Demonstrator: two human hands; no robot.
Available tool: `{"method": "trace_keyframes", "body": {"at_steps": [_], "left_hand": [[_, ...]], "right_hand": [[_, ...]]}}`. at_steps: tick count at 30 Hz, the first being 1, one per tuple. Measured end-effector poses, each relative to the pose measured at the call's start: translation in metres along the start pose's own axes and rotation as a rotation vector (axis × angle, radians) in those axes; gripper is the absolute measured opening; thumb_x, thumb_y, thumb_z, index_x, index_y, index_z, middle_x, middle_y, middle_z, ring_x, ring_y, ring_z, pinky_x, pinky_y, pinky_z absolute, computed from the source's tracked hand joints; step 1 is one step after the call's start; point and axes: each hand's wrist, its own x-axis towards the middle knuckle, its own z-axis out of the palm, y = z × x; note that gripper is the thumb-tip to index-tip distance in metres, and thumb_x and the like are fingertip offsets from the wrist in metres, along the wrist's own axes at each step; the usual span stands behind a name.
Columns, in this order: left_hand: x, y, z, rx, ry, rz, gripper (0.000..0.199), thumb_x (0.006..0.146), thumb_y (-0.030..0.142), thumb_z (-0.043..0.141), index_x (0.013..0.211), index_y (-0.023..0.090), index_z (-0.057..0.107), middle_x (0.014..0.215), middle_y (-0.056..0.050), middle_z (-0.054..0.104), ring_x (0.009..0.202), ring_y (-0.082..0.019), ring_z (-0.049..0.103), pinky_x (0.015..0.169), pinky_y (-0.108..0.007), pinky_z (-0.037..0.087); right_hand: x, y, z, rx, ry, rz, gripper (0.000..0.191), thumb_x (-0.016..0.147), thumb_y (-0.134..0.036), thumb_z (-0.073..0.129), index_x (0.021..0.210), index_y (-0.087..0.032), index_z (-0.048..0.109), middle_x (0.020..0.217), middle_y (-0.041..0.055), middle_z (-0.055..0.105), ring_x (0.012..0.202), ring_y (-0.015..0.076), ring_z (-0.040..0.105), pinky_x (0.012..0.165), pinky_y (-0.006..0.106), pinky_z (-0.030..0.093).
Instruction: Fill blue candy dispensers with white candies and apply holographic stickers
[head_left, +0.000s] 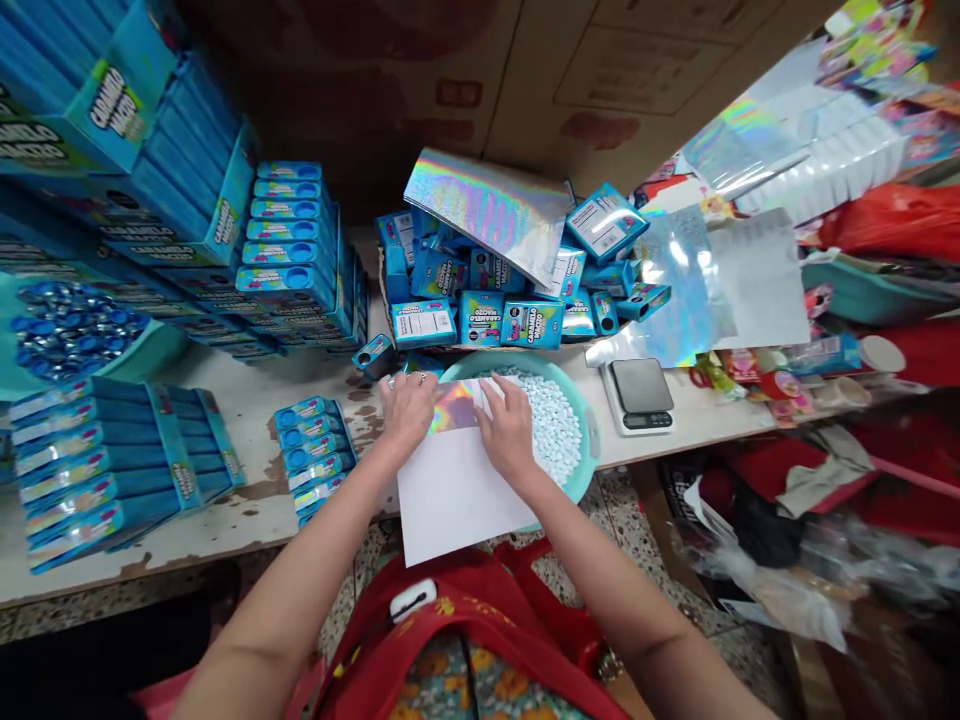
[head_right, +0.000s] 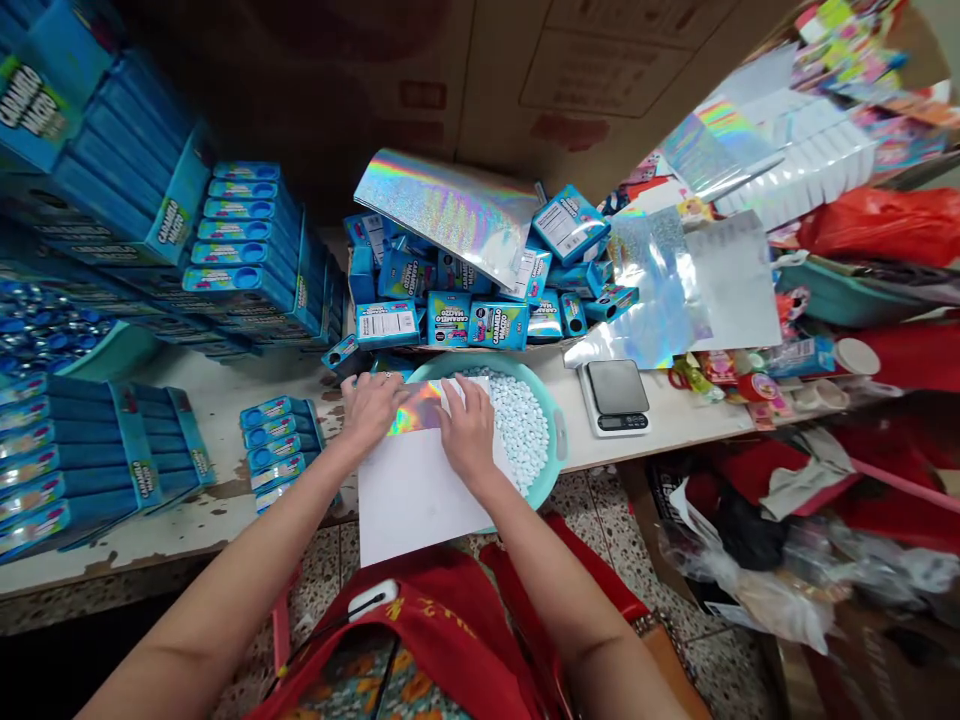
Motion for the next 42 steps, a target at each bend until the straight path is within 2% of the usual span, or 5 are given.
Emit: {"method": "trace_keyframes", "body": {"at_steps": [9,18,24,34,42], "left_hand": [[0.001,-0.011,0.001,-0.216,-0.037,-0.027,0.027,0.093,0.040,0.042,0.089,0.025,0.064,0.101,-0.001,0.067,0.098,-0.023,0.050,0.081,-0.037,0.027],[0.006,-0.003,0.002,-0.144,0.023,0.149,0.024,0.092,0.033,0.045,0.098,0.023,0.066,0.105,-0.009,0.063,0.107,-0.026,0.046,0.097,-0.046,0.024],[-0.037,0.005,-0.061,-0.971,-0.074,0.210,0.042,0.088,0.039,0.050,0.127,0.022,0.052,0.125,-0.009,0.056,0.114,-0.022,0.050,0.094,-0.035,0.040],[-0.162,-0.138,-0.063,-1.244,-0.177,-0.399,0.029,0.087,0.039,0.045,0.105,0.017,0.051,0.060,0.005,0.053,0.045,-0.009,0.048,0.048,-0.022,0.039],[-0.154,-0.213,-0.022,-0.840,-0.087,-0.382,0.017,0.084,0.024,0.037,0.099,0.020,0.042,0.057,0.006,0.048,0.052,-0.013,0.047,0.057,-0.026,0.039]], "right_hand": [[-0.013,0.003,0.026,-0.192,-0.117,-0.166,0.049,0.094,-0.037,0.045,0.138,-0.017,0.041,0.146,0.0134,0.039,0.140,0.0301,0.024,0.110,0.056,0.018],[0.011,-0.024,-0.069,0.340,0.057,0.043,0.010,0.088,-0.030,0.055,0.085,-0.021,0.059,0.079,0.0021,0.064,0.076,0.0164,0.061,0.073,0.031,0.049],[0.004,-0.069,-0.097,0.671,-0.002,0.239,0.015,0.082,-0.033,0.064,0.081,-0.020,0.057,0.074,-0.0010,0.060,0.068,0.0136,0.058,0.063,0.027,0.047],[-0.032,-0.193,0.046,0.705,-0.186,0.298,0.015,0.077,-0.034,0.066,0.073,-0.019,0.067,0.111,0.0101,0.058,0.107,0.0234,0.055,0.082,0.034,0.048],[-0.035,-0.225,0.137,0.488,-0.155,0.292,0.014,0.078,-0.030,0.060,0.071,-0.018,0.064,0.107,0.0129,0.054,0.109,0.0274,0.048,0.097,0.042,0.036]]}}
